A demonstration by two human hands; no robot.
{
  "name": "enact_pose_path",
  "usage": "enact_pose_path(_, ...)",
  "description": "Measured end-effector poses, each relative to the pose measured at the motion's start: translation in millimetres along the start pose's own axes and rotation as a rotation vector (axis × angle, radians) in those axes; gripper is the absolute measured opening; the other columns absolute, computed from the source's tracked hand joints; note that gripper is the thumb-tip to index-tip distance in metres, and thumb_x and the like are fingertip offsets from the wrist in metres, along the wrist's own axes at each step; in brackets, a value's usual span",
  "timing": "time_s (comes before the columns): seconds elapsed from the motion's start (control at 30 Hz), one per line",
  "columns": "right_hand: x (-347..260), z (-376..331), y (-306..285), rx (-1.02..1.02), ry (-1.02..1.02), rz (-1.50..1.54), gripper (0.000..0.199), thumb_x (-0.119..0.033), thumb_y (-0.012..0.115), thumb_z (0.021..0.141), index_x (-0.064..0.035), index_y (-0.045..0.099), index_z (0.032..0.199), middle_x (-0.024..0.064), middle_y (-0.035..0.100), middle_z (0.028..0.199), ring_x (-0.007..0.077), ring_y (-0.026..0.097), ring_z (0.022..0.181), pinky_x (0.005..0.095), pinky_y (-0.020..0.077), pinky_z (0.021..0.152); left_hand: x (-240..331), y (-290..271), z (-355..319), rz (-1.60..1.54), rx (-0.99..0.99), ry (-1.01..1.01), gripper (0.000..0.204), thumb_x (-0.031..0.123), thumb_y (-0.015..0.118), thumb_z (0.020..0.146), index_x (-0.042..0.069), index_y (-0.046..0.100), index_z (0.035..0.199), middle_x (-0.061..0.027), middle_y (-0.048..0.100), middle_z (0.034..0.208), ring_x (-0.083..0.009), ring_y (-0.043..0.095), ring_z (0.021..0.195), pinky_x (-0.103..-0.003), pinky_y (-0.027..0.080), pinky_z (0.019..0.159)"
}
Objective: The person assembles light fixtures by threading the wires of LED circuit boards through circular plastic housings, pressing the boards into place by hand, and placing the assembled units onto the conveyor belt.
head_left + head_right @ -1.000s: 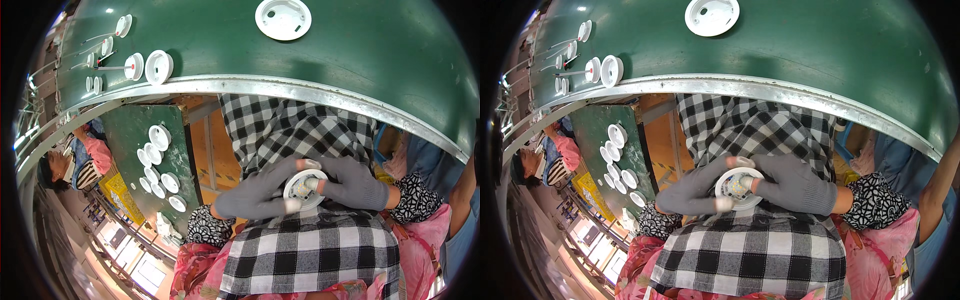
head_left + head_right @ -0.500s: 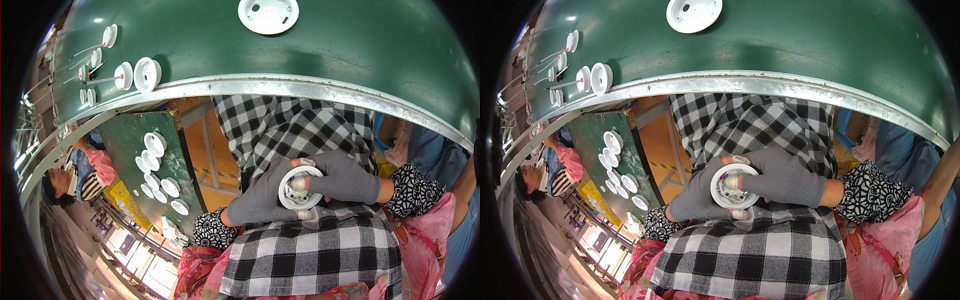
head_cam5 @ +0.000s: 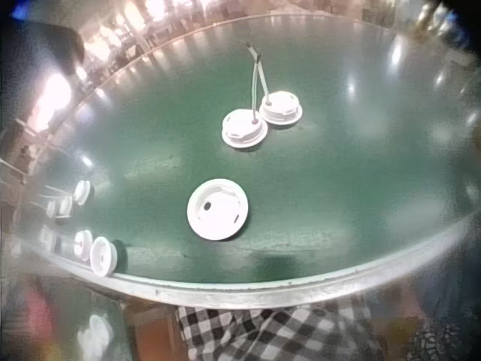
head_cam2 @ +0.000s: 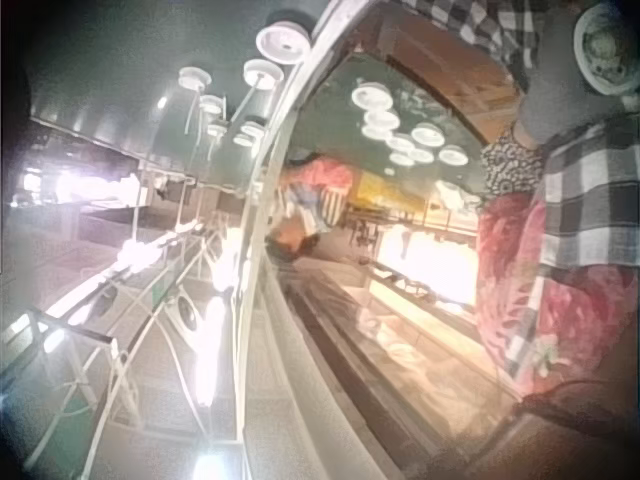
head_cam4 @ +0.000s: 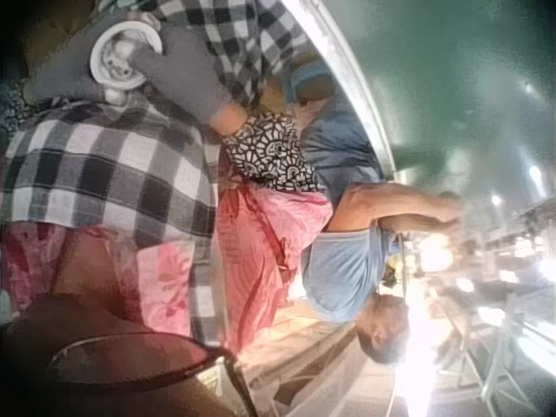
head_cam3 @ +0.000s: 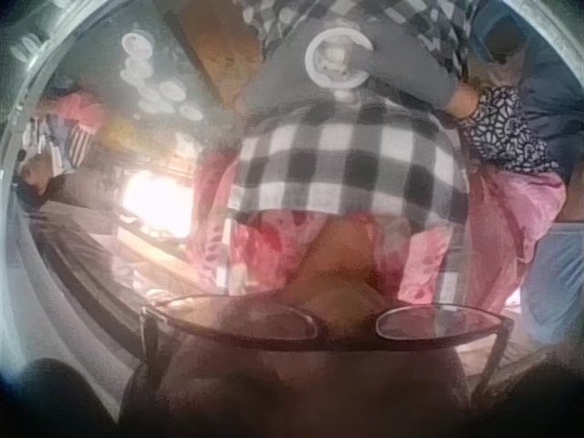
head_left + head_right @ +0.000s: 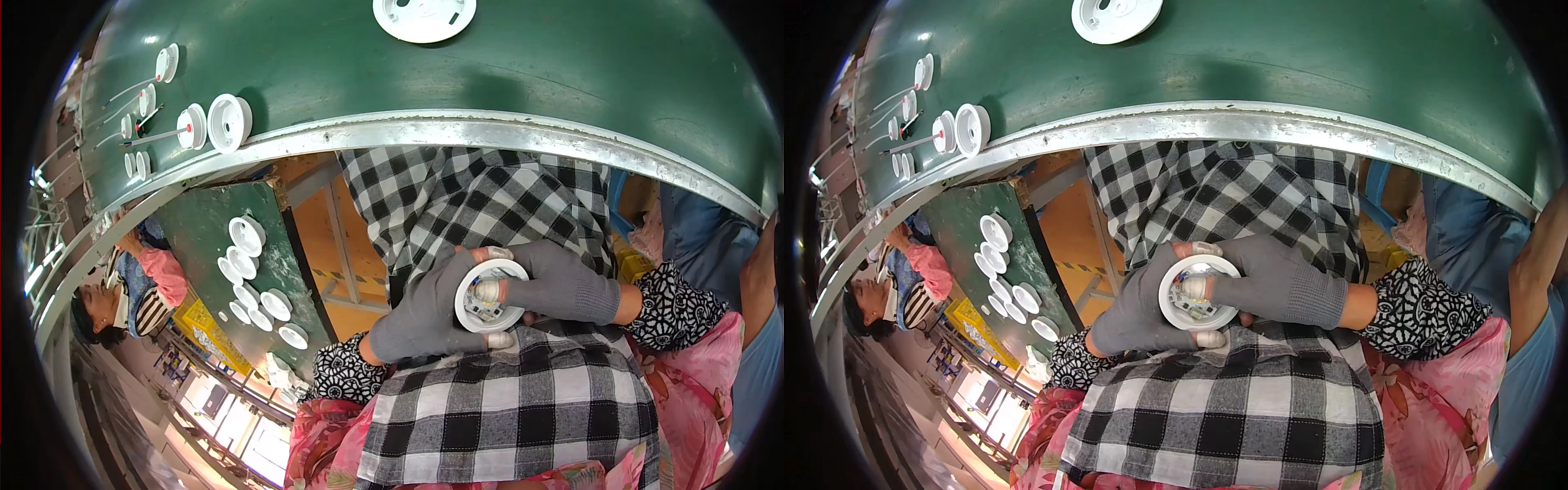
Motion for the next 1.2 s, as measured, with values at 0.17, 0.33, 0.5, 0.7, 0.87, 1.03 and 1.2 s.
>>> enact_pose_path(0.17,3.8,0.4,3.9,0.000,-0.062,-0.030,0.047,-0.039,0.062,0.091,0.0042,0.064,0.109,0.0101,0.069,0.078,0.0106,0.065,0.059,0.0247,0.0528,0.054,3.8,-8.3,3.9,0.027,0.006,-0.020,0.094,0.039,0.086,0.068,0.001,0.036,0.137,-0.0173,0.054,0.116,-0.0327,0.061,0.104,-0.040,0.053,0.087)
enact_pose_path(0.33,0.3,-1.6,3.9,-0.001,-0.030,-0.100,0.048,-0.040,0.062,0.090,0.0039,0.065,0.109,0.0131,0.070,0.083,0.0154,0.069,0.071,0.0294,0.0545,0.067,4.2,-8.3,2.5,0.035,-0.010,-0.022,0.093,0.039,0.086,0.068,0.001,0.036,0.137,-0.0174,0.054,0.115,-0.0332,0.060,0.105,-0.041,0.053,0.087)
enact_pose_path(0.5,-1.7,-2.7,1.3,0.084,-0.080,-0.062,0.044,-0.036,0.063,0.088,0.0015,0.066,0.111,0.0150,0.072,0.091,0.0198,0.070,0.084,0.0311,0.0542,0.077,0.9,-5.9,2.6,0.009,-0.001,-0.020,0.094,0.041,0.086,0.068,0.001,0.035,0.137,-0.0172,0.054,0.114,-0.0329,0.061,0.104,-0.042,0.053,0.087)
enact_pose_path(0.7,4.7,-7.4,-2.5,0.148,-0.024,-0.046,0.043,-0.035,0.063,0.087,0.0002,0.066,0.112,0.0154,0.072,0.094,0.0203,0.070,0.087,0.0313,0.0543,0.080,4.0,-3.0,5.1,0.057,0.004,-0.006,0.095,0.041,0.086,0.069,-0.001,0.034,0.137,-0.0182,0.054,0.117,-0.0324,0.063,0.105,-0.041,0.054,0.088)
enact_pose_path(0.87,14.4,-5.8,-2.5,0.141,-0.008,-0.026,0.042,-0.034,0.067,0.089,0.0033,0.067,0.109,0.0134,0.072,0.094,0.0141,0.069,0.082,0.0268,0.0552,0.072,9.0,1.5,6.7,0.032,0.024,0.104,0.100,0.036,0.087,0.068,-0.002,0.029,0.139,-0.0198,0.054,0.120,-0.0310,0.065,0.101,-0.037,0.056,0.084)
enact_pose_path(1.03,3.9,-4.4,-0.8,0.024,-0.052,0.056,0.045,-0.039,0.059,0.094,0.0031,0.064,0.109,0.0087,0.067,0.075,0.0119,0.064,0.061,0.0251,0.0520,0.055,-0.8,0.6,9.2,-0.038,0.034,0.041,0.094,0.034,0.087,0.069,0.000,0.032,0.138,-0.0166,0.056,0.117,-0.0303,0.063,0.105,-0.039,0.053,0.088)
enact_pose_path(1.2,11.4,0.7,1.0,-0.118,-0.104,0.176,0.053,-0.047,0.053,0.097,0.0036,0.060,0.109,0.0030,0.058,0.063,0.0083,0.056,0.051,0.0230,0.0466,0.047,2.9,-10.9,14.1,-0.111,0.046,0.006,0.088,0.033,0.087,0.068,0.003,0.038,0.135,-0.0132,0.057,0.117,-0.0300,0.061,0.109,-0.041,0.047,0.096)
Point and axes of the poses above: each hand's wrist, its own z-axis towards the middle knuckle, its own y-axis out of the palm, x = y × z, the point moved 10 cm from there along z, towards the middle knuckle
